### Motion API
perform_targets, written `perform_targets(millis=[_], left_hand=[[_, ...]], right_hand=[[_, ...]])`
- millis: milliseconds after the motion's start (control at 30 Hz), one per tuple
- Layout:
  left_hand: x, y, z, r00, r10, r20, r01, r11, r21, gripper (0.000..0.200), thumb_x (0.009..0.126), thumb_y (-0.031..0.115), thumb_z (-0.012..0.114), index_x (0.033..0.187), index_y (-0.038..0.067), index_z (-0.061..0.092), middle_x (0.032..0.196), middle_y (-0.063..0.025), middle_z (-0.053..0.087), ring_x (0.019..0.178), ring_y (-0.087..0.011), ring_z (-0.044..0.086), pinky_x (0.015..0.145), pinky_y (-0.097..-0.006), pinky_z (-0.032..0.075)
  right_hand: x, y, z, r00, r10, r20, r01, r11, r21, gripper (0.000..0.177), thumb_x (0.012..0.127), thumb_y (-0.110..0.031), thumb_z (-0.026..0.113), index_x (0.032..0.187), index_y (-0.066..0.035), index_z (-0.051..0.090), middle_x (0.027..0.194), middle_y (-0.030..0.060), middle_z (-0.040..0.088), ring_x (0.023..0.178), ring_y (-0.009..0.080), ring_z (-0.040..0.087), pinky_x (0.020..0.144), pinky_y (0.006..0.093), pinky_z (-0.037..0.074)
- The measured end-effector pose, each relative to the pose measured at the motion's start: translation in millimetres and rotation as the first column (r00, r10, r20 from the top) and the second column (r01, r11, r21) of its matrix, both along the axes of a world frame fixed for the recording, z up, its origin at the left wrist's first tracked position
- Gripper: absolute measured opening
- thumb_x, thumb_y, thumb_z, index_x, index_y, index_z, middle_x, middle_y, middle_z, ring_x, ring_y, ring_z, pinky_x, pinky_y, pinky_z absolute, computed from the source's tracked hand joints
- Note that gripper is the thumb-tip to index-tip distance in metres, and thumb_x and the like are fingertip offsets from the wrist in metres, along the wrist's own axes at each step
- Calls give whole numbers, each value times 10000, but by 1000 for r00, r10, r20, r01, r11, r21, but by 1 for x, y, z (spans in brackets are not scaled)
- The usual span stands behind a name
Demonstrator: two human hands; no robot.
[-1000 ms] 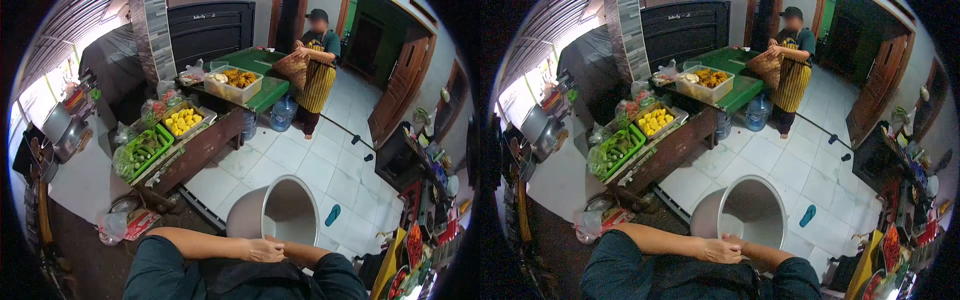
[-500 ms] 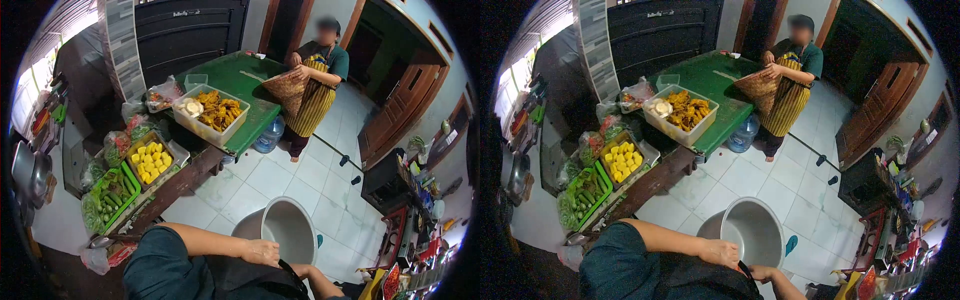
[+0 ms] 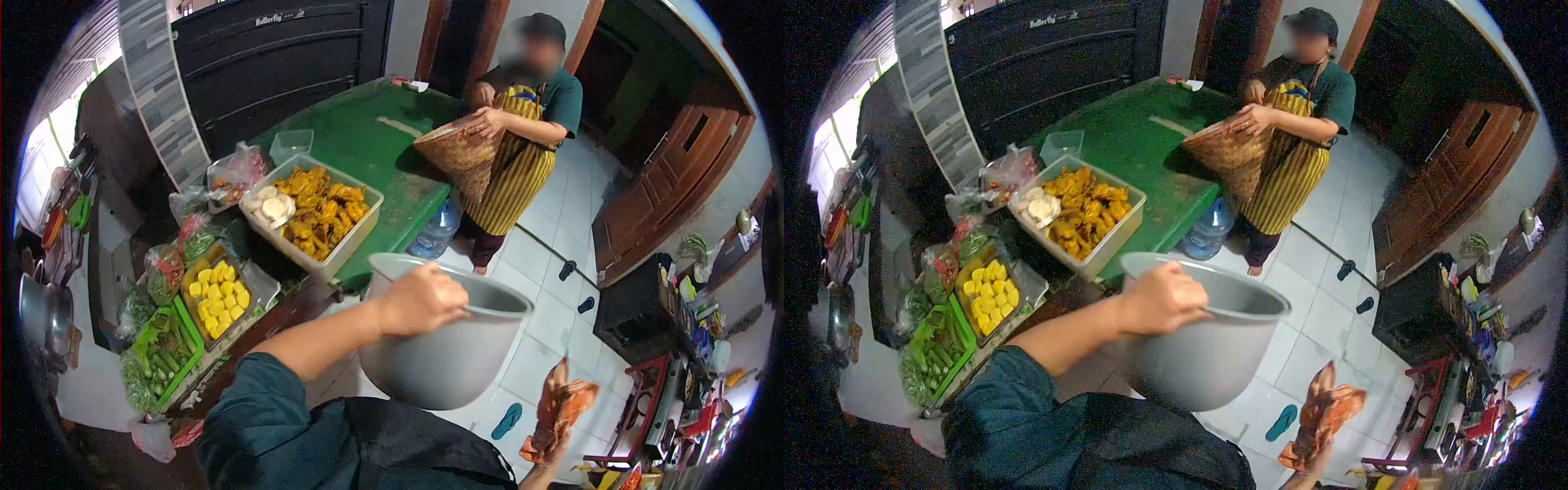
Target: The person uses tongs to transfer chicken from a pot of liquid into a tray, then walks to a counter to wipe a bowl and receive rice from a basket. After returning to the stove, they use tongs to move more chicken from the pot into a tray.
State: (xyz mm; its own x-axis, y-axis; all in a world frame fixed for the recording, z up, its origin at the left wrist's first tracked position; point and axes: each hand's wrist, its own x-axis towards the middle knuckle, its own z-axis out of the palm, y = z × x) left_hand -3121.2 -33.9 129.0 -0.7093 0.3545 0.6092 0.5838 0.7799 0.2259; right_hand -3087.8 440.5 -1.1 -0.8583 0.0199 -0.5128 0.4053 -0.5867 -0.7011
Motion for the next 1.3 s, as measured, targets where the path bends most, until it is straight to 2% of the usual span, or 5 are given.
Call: perform_targets(millis=[100, 167, 633, 833, 1300], left_hand=[[-34, -38, 54, 990, 120, -77, -119, 993, 17, 172, 771, 260, 656, 747, 114, 570, 684, -34, 567, 670, -198, 566, 665, -344, 385], [-53, -62, 93, 960, 213, -183, -215, 977, 9, 157, 750, 236, 681, 732, 107, 594, 726, -30, 615, 660, -198, 564, 652, -327, 380], [-200, -253, 207, 633, 769, -92, -750, 638, 172, 332, 858, 307, 566, 711, 13, 525, 638, -122, 499, 618, -249, 481, 611, -346, 388], [-307, -353, 169, 519, 828, -210, -853, 517, -70, 285, 836, 325, 555, 727, 62, 581, 746, -127, 615, 696, -344, 545, 691, -419, 419], [-481, -472, -30, 657, 685, -314, -754, 607, -253, 132, 811, 215, 582, 738, 111, 545, 716, -49, 559, 735, -236, 561, 741, -393, 393]], right_hand=[[-54, 7, -50, 977, 211, -10, -205, 956, 209, 670, 781, -670, 457, 1187, -137, 472, 858, 106, 578, 383, 267, 462, 321, 426, 403], [-83, -22, -35, 955, 277, 105, -292, 942, 164, 620, 851, -548, 486, 1299, -122, 442, 1175, 96, 553, 972, 248, 587, 615, 405, 545], [-308, -78, -182, 909, 307, 281, -402, 824, 400, 149, 832, -181, 509, 892, -51, 549, 727, 46, 542, 588, 148, 553, 492, 276, 458], [-350, -83, -299, 887, 378, 265, -461, 761, 456, 187, 819, -190, 559, 934, -44, 537, 746, 69, 571, 666, 204, 581, 604, 319, 481], [-456, -159, -199, 853, 433, 293, -503, 529, 683, 225, 801, -209, 579, 947, -41, 544, 760, 88, 583, 690, 218, 591, 627, 326, 483]])
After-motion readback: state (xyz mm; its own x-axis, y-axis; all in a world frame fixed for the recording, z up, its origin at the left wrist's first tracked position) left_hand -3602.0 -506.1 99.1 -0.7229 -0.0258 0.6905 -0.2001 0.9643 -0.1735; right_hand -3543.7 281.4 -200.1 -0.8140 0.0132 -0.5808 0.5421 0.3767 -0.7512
